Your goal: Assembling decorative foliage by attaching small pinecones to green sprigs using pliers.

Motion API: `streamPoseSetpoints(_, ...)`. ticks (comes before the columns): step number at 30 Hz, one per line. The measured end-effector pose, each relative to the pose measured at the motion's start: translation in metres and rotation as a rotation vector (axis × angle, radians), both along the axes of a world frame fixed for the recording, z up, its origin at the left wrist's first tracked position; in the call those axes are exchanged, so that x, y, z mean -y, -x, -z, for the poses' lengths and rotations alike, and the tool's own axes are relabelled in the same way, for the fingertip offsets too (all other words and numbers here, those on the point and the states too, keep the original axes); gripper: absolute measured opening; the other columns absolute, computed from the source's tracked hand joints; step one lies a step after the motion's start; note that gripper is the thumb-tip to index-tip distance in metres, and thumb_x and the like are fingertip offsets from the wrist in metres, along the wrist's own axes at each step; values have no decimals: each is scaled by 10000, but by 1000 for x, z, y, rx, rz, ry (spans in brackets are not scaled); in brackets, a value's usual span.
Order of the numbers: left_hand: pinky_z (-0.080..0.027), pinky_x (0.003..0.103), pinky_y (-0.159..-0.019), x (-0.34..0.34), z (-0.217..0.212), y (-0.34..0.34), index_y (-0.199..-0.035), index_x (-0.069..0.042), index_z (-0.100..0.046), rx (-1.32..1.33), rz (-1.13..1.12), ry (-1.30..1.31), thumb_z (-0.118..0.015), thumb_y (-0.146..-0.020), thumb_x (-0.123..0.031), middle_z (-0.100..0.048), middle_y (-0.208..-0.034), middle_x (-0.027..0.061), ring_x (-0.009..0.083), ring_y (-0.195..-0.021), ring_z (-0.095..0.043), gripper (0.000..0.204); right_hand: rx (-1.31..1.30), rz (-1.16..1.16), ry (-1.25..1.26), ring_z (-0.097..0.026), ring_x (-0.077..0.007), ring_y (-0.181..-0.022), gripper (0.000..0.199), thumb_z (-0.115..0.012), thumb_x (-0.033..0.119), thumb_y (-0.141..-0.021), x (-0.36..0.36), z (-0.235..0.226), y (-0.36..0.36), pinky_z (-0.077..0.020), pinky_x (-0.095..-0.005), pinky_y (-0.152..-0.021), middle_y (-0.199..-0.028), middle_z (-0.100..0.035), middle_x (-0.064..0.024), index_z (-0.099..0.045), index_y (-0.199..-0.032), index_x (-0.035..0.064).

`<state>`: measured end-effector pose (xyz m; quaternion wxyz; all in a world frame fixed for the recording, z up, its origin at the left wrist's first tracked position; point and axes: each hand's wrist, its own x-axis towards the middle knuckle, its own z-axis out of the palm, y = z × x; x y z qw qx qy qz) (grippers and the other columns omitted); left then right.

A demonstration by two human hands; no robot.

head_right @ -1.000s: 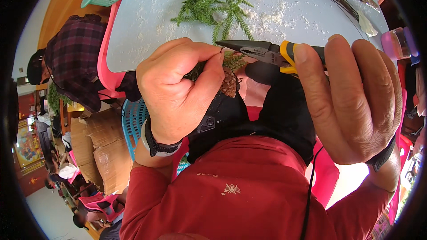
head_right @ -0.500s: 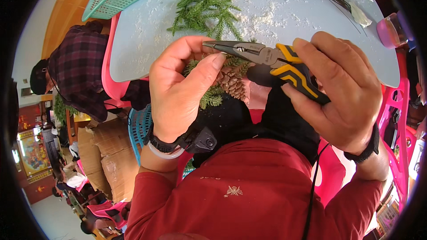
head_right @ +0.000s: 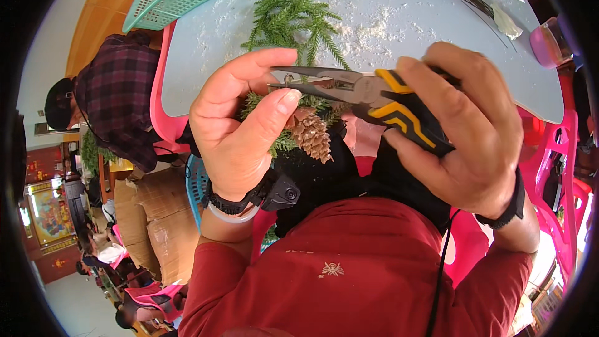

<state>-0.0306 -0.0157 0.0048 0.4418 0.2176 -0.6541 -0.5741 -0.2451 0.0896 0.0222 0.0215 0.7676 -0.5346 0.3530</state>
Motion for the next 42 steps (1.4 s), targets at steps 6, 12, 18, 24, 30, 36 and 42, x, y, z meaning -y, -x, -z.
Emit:
streamPoseSetpoints(6,-378,167,-606,-2,-2,-8,-1104,20,-618,149,-94,272,-659,-794,32,-572,-765,-20,30,-653,-471,313,-51,67,-28,-581,-320,-927,627,-719,-46,-523,-15,-5,3,-483,-372,-780,-1077,-550,-214,-572,-1133,-51)
streamPoseSetpoints(12,-418,175,-659,-8,-5,-9,-1055,7,-652,209,-247,514,-713,-741,34,-614,-840,4,48,-708,-517,321,100,27,-145,-569,-292,-976,606,-653,-15,-545,-16,-8,0,-454,-362,-850,-1116,-537,-213,-571,-1144,-62)
streamPoseSetpoints(18,-447,214,-671,-5,-5,-9,-1013,9,-665,207,-353,648,-735,-714,20,-648,-883,53,85,-733,-554,307,175,24,-104,-571,-190,-793,538,-704,62,-569,-15,-3,7,-476,-278,-685,-1022,-559,-143,-608,-1087,-48)
streamPoseSetpoints(24,-438,269,-496,4,-3,-3,-862,-1,-654,120,-316,825,-734,-643,44,-625,-673,99,196,-542,-570,237,271,-49,-210,-560,-216,-913,573,-692,136,-588,-14,-10,8,-451,-309,-794,-1087,-541,-169,-594,-1117,-60)
streamPoseSetpoints(30,-477,258,-666,-4,-1,-6,-860,1,-633,158,-282,659,-733,-689,62,-669,-826,89,153,-723,-616,208,255,-7,-288,-564,-248,-975,595,-705,194,-630,-13,-8,2,-461,-330,-823,-1132,-528,-205,-575,-1141,-80)
streamPoseSetpoints(36,-444,277,-504,1,9,0,-758,-27,-615,15,-353,589,-763,-626,23,-632,-674,82,188,-547,-582,204,137,-52,-167,-584,-253,-932,580,-710,168,-647,-11,-7,1,-481,-320,-788,-1126,-537,-210,-571,-1153,-80)
streamPoseSetpoints(42,-469,240,-612,-6,3,-4,-809,-23,-600,204,-429,759,-773,-644,50,-633,-746,68,141,-658,-602,249,99,-59,-77,-605,-263,-870,546,-726,137,-646,-7,-1,-5,-492,-316,-753,-1064,-565,-201,-587,-1129,-76)
